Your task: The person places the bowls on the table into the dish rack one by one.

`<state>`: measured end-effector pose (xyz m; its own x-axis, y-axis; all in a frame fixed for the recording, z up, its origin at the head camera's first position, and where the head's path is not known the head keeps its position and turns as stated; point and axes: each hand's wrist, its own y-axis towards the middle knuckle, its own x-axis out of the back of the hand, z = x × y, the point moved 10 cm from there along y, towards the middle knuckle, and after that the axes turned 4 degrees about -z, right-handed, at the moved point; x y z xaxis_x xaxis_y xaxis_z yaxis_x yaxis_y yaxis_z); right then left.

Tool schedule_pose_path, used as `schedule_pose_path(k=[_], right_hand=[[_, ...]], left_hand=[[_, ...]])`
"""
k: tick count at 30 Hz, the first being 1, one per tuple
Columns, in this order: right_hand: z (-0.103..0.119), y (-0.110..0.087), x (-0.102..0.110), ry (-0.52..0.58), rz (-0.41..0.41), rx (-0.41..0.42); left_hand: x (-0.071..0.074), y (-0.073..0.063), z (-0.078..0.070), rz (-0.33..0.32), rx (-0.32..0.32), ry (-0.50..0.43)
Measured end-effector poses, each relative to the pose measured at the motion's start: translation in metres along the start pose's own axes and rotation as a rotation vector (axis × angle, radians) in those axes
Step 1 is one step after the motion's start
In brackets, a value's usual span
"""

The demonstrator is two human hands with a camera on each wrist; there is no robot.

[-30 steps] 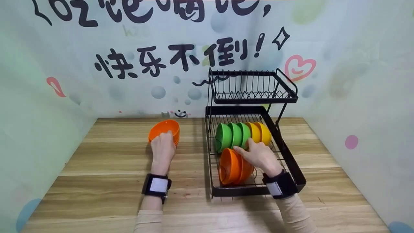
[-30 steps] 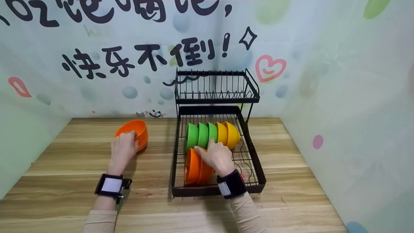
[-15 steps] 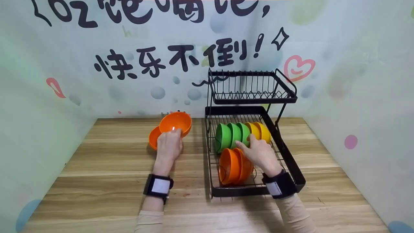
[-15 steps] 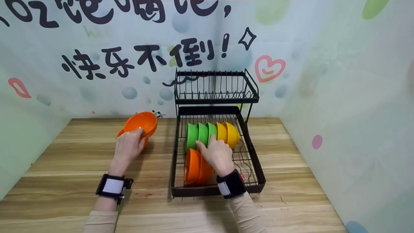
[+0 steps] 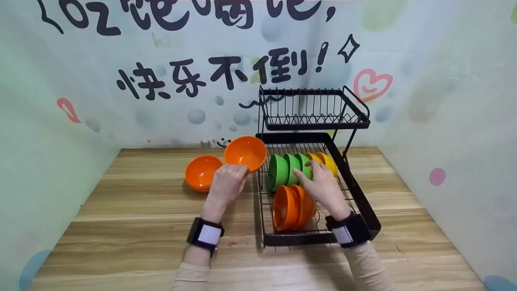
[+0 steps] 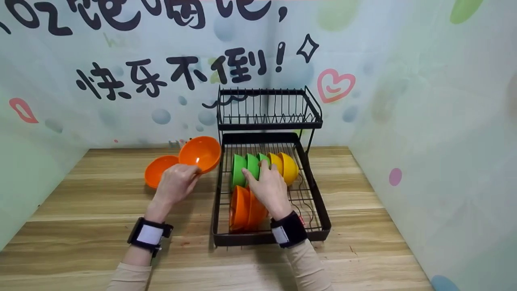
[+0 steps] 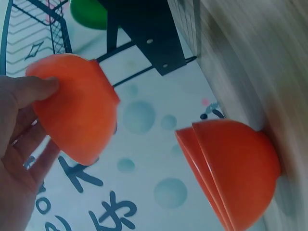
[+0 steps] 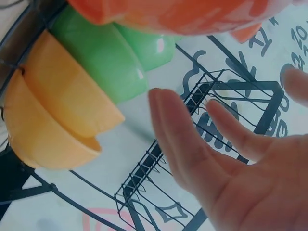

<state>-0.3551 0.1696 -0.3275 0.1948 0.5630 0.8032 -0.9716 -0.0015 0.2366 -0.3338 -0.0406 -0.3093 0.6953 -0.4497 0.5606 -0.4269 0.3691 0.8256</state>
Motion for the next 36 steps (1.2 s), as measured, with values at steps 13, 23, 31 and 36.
schedule_pose_path(k=[13,23,31,36], right_hand=[[0.005,0.003,-0.002,0.359,0.052,0.000],[0.005,0.004,-0.012,0.534,0.126,-0.018],[0.006,0.005,-0.008,0.595,0.079,-0.005],[0.006,0.005,-0.006,0.625,0.048,-0.010]], left_hand=[[0.002,0.008,-0.056,-0.079,-0.231,-0.038],[0.008,0.011,-0.076,-0.127,-0.286,-0.124],[0.008,0.011,-0.083,-0.139,-0.311,-0.131],[0.010,0.010,-0.087,-0.176,-0.330,-0.128]])
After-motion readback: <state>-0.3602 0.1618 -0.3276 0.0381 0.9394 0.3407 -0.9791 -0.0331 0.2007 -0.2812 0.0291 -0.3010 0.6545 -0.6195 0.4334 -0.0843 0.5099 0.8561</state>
